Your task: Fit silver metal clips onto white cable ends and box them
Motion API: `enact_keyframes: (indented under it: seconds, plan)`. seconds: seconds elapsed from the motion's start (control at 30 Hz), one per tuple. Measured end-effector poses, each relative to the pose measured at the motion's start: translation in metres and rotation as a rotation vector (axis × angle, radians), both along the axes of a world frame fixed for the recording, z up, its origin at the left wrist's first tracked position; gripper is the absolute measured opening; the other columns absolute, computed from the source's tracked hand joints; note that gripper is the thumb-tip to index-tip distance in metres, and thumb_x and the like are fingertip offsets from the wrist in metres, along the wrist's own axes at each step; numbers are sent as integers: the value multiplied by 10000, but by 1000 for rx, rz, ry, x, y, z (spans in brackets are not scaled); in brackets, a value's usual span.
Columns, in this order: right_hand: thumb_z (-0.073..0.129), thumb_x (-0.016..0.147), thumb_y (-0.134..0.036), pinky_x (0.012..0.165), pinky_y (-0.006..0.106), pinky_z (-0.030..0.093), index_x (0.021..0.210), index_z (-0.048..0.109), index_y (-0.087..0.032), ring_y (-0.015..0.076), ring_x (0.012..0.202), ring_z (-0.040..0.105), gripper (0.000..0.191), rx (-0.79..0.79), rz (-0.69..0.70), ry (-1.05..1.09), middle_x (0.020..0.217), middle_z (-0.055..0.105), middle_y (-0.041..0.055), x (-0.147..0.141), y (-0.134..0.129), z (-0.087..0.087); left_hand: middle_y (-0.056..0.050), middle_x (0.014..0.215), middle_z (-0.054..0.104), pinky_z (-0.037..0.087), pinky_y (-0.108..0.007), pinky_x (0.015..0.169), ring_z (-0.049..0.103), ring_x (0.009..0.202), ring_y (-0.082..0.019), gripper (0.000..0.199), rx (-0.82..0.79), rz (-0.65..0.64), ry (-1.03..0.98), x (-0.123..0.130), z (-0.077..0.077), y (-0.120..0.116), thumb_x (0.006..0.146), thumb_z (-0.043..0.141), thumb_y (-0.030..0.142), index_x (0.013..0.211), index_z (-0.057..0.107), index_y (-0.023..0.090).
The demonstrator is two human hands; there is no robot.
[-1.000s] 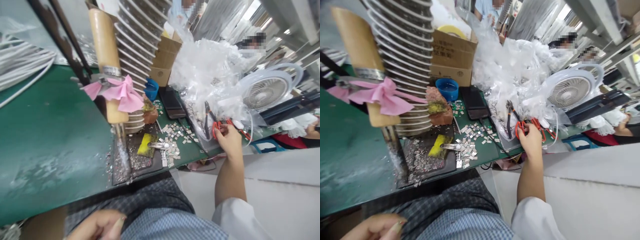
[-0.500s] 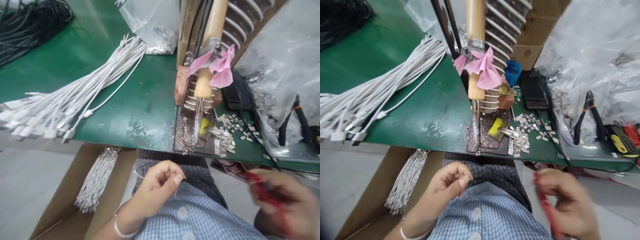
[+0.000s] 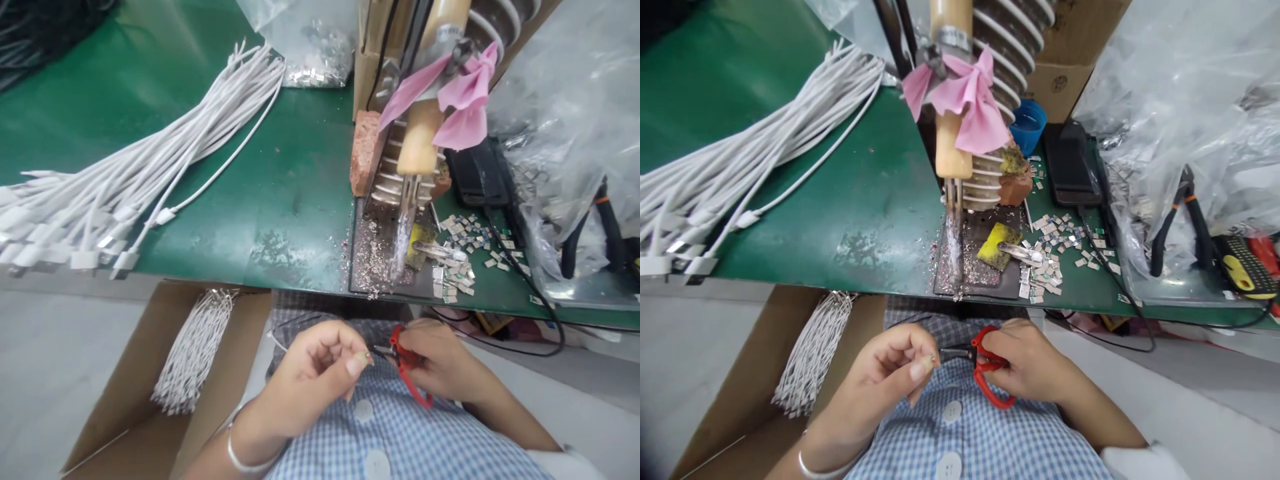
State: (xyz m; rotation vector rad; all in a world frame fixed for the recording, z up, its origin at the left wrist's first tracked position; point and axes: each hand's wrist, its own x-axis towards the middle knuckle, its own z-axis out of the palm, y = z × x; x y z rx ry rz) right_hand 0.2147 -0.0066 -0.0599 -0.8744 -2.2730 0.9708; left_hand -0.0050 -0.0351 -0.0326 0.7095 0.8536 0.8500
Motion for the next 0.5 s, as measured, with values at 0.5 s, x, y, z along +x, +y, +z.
enact_keyframes:
  seconds: [0.5]
  plan:
    - [466,836,-115,521,260,261,723,482,-213,102,489,434,151,58,78,-40,564,545,-44,1,5,4,57,544,471,303,-165,443,390,452,-57,262,-1,-74,43,-3,-4,-1,865,646,400,787,574,161]
